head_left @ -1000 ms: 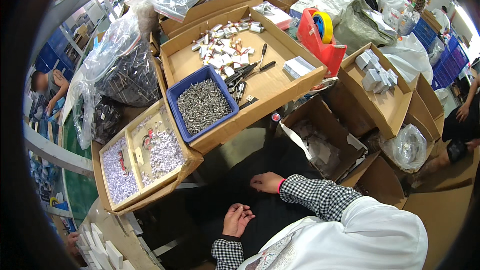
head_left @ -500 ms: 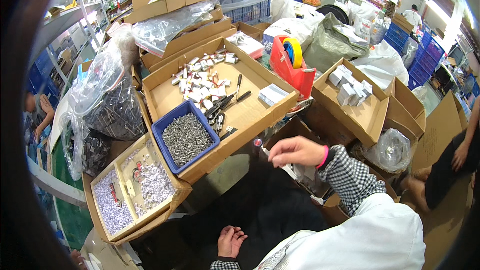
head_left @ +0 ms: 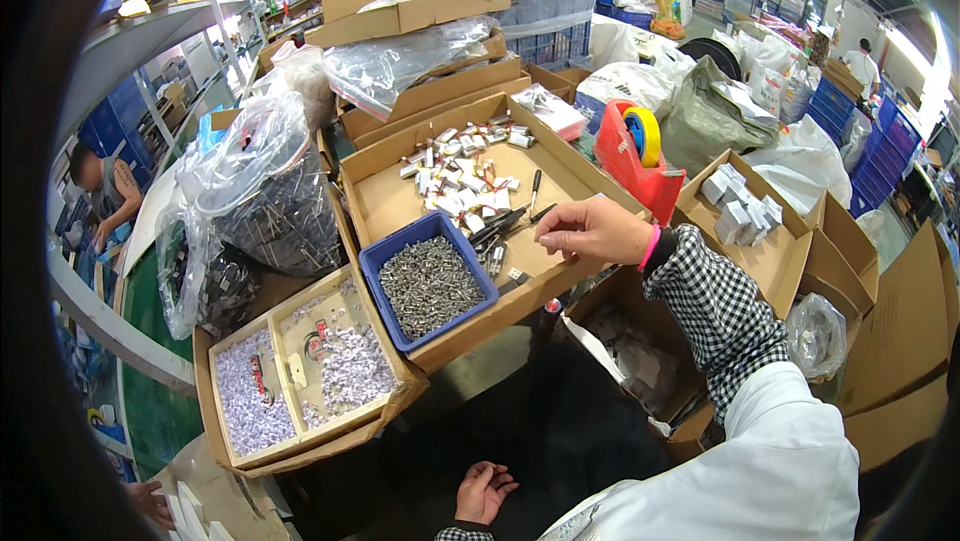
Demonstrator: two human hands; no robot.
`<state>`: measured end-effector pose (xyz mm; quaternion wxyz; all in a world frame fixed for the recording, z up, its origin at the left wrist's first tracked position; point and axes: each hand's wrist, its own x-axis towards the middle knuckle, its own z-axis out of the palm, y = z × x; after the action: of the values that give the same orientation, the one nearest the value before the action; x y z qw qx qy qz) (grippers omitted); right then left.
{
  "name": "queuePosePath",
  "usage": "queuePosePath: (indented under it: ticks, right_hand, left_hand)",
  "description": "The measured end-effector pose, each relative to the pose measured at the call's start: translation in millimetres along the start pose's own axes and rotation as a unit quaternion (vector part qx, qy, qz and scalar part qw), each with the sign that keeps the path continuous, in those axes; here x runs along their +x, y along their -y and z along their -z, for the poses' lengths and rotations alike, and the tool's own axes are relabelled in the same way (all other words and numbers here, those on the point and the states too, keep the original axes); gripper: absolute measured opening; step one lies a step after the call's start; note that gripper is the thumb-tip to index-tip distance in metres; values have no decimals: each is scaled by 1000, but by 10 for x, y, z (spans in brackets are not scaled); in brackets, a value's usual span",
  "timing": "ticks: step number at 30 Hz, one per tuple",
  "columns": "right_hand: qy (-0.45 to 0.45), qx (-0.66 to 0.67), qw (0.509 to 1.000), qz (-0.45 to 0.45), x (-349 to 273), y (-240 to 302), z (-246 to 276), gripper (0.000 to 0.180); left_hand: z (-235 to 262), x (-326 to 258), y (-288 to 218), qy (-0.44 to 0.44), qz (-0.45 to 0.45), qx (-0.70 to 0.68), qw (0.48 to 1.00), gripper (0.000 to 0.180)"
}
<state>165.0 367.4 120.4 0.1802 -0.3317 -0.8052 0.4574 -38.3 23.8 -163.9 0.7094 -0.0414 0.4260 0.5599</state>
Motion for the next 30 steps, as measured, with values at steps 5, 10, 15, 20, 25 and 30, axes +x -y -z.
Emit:
queuePosePath:
  ticks: [5, 10, 15, 20, 25, 30]
  right_hand:
    - [-27, -57, 998, 19, 253, -91, 125, 23]
    - [-1, -197, 980, -34, 574, -194, 345, 23]
    - [-5, -315, 949, -33, 839, -279, 409, 25]
    - [-16, -408, 913, -3, 1167, -354, 430, 23]
    - [-47, -472, 879, -39, 1424, -386, 584, 23]
    - [-60, -472, 877, -66, 1433, -343, 738, 24]
  left_hand:
    - [22, -31, -11, -11, 5, -13, 1000, 9]
    - [74, 27, 7, 13, 11, -25, 1000, 9]
    - [145, 98, 37, 13, 19, -13, 1000, 9]
    - [198, 133, 56, 33, -8, -34, 999, 9]
    - [181, 141, 66, 30, -7, -33, 999, 11]
    - [139, 142, 45, 31, 1, -25, 999, 9]
